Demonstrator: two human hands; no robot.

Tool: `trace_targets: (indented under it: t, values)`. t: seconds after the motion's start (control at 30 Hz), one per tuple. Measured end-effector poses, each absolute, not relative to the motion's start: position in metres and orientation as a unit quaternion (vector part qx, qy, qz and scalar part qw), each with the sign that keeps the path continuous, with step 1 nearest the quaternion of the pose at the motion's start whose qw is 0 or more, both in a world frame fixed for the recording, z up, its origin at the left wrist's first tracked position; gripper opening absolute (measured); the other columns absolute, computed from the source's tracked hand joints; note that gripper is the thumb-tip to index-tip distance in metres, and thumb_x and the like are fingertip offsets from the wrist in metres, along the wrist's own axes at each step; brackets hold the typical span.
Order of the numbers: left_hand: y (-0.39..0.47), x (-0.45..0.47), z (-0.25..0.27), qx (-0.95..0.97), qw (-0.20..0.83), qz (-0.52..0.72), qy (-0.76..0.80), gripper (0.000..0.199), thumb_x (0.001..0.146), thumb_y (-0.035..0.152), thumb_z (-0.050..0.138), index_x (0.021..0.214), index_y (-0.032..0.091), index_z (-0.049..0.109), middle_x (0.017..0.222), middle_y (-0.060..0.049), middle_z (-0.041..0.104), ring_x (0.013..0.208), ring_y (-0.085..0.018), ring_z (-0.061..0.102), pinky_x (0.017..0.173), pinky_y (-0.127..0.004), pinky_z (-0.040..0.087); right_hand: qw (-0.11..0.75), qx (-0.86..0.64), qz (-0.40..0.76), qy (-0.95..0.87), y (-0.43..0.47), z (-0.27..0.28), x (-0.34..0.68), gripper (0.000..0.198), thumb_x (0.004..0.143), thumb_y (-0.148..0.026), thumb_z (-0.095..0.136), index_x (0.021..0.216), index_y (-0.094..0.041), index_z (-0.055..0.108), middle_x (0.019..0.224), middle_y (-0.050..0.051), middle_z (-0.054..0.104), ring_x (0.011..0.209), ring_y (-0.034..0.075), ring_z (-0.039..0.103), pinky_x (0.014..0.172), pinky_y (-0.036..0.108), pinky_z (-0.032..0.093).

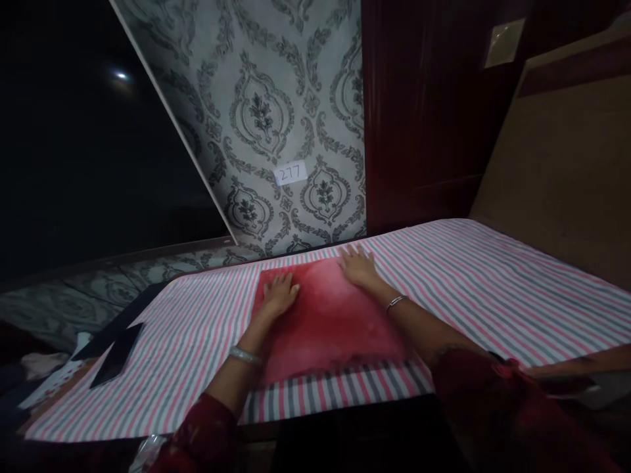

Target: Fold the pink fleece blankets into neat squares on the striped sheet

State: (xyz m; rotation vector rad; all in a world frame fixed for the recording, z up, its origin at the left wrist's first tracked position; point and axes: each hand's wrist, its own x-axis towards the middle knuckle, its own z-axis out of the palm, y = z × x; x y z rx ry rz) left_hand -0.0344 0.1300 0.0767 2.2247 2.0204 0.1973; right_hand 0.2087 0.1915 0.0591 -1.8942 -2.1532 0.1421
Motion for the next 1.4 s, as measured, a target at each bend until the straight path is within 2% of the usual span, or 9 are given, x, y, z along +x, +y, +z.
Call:
trace_targets:
  t: [0.2, 0.37, 0.57, 0.77, 0.87, 0.97, 1.1, 1.23, 1.4]
  values:
    - [0.160, -0.012, 0.075, 0.820, 0.074, 0.064, 0.563, 0.058, 0.102, 0.039, 0.035, 0.157, 0.021, 0.035, 0.166, -0.009, 0.030, 0.154, -0.022, 0.024, 0.126, -0.047, 0.016, 0.118, -0.567, 0.016, -0.815, 0.161, 0.046, 0.152, 0.057, 0.101, -0.032, 0.031, 0.156, -0.020, 0.039, 0.163, 0.012, 0.032, 0.150, 0.032, 0.028, 0.118, 0.062, 0.024]
    - [0.162, -0.013, 0.044, 0.847, 0.040, 0.061, 0.526, 0.062, 0.103, 0.049, 0.030, 0.159, 0.024, 0.030, 0.167, -0.009, 0.026, 0.155, -0.024, 0.020, 0.126, -0.055, 0.008, 0.155, -0.589, -0.021, -0.793, 0.153, 0.014, 0.148, 0.057, 0.099, -0.031, 0.034, 0.155, -0.021, 0.041, 0.165, 0.009, 0.030, 0.151, 0.033, 0.027, 0.118, 0.062, 0.022]
    - [0.180, -0.055, 0.054, 0.817, 0.053, 0.024, 0.574, 0.060, 0.101, 0.052, 0.036, 0.157, 0.032, 0.035, 0.167, -0.002, 0.028, 0.155, -0.023, 0.019, 0.126, -0.052, 0.005, 0.166, -0.588, -0.007, -0.791, 0.153, 0.011, 0.151, 0.056, 0.101, -0.032, 0.030, 0.154, -0.020, 0.043, 0.165, 0.007, 0.029, 0.152, 0.030, 0.024, 0.119, 0.060, 0.022]
    - [0.193, -0.092, 0.068, 0.750, 0.054, 0.003, 0.659, 0.059, 0.102, 0.048, 0.027, 0.156, 0.025, 0.037, 0.162, -0.009, 0.037, 0.151, -0.031, 0.030, 0.118, -0.061, 0.028, 0.162, -0.590, 0.009, -0.791, 0.147, 0.020, 0.149, 0.056, 0.102, -0.034, 0.031, 0.155, -0.020, 0.042, 0.165, 0.008, 0.029, 0.152, 0.031, 0.025, 0.120, 0.059, 0.021]
    - [0.193, -0.079, 0.076, 0.734, 0.030, -0.006, 0.678, 0.061, 0.101, 0.048, 0.034, 0.154, 0.019, 0.041, 0.159, -0.017, 0.041, 0.150, -0.037, 0.031, 0.119, -0.068, 0.018, 0.151, -0.593, 0.025, -0.791, 0.147, 0.027, 0.150, 0.057, 0.102, -0.035, 0.031, 0.156, -0.020, 0.039, 0.165, 0.009, 0.028, 0.152, 0.031, 0.025, 0.120, 0.059, 0.021]
    - [0.186, -0.059, 0.080, 0.744, -0.013, 0.015, 0.668, 0.065, 0.100, 0.050, 0.035, 0.157, 0.018, 0.036, 0.163, -0.019, 0.031, 0.154, -0.037, 0.020, 0.120, -0.069, 0.005, 0.130, -0.583, 0.033, -0.801, 0.153, 0.036, 0.162, 0.057, 0.103, -0.040, 0.032, 0.157, -0.022, 0.039, 0.165, 0.010, 0.028, 0.152, 0.032, 0.024, 0.119, 0.061, 0.021]
    - [0.172, -0.048, 0.070, 0.765, 0.001, 0.013, 0.644, 0.065, 0.101, 0.056, 0.029, 0.158, 0.024, 0.034, 0.165, -0.013, 0.030, 0.154, -0.033, 0.020, 0.121, -0.066, 0.012, 0.112, -0.625, 0.039, -0.772, 0.162, 0.038, 0.193, 0.058, 0.102, -0.049, 0.034, 0.156, -0.027, 0.040, 0.166, 0.008, 0.027, 0.152, 0.035, 0.021, 0.117, 0.067, 0.017]
    - [0.167, -0.051, 0.055, 0.758, 0.000, 0.038, 0.652, 0.062, 0.102, 0.051, 0.030, 0.157, 0.023, 0.035, 0.164, -0.012, 0.034, 0.153, -0.031, 0.025, 0.122, -0.062, 0.016, 0.148, -0.668, 0.070, -0.725, 0.165, 0.028, 0.216, 0.059, 0.103, -0.051, 0.031, 0.157, -0.029, 0.035, 0.168, 0.003, 0.022, 0.154, 0.033, 0.016, 0.116, 0.064, 0.027]
    - [0.169, -0.064, 0.052, 0.676, 0.020, 0.174, 0.715, 0.051, 0.101, 0.038, 0.038, 0.147, 0.020, 0.051, 0.159, -0.014, 0.042, 0.152, -0.032, 0.028, 0.122, -0.062, 0.016, 0.208, -0.723, 0.104, -0.651, 0.164, 0.021, 0.224, 0.061, 0.102, -0.046, 0.028, 0.157, -0.020, 0.035, 0.167, 0.012, 0.024, 0.140, 0.037, 0.042, 0.109, 0.053, 0.040]
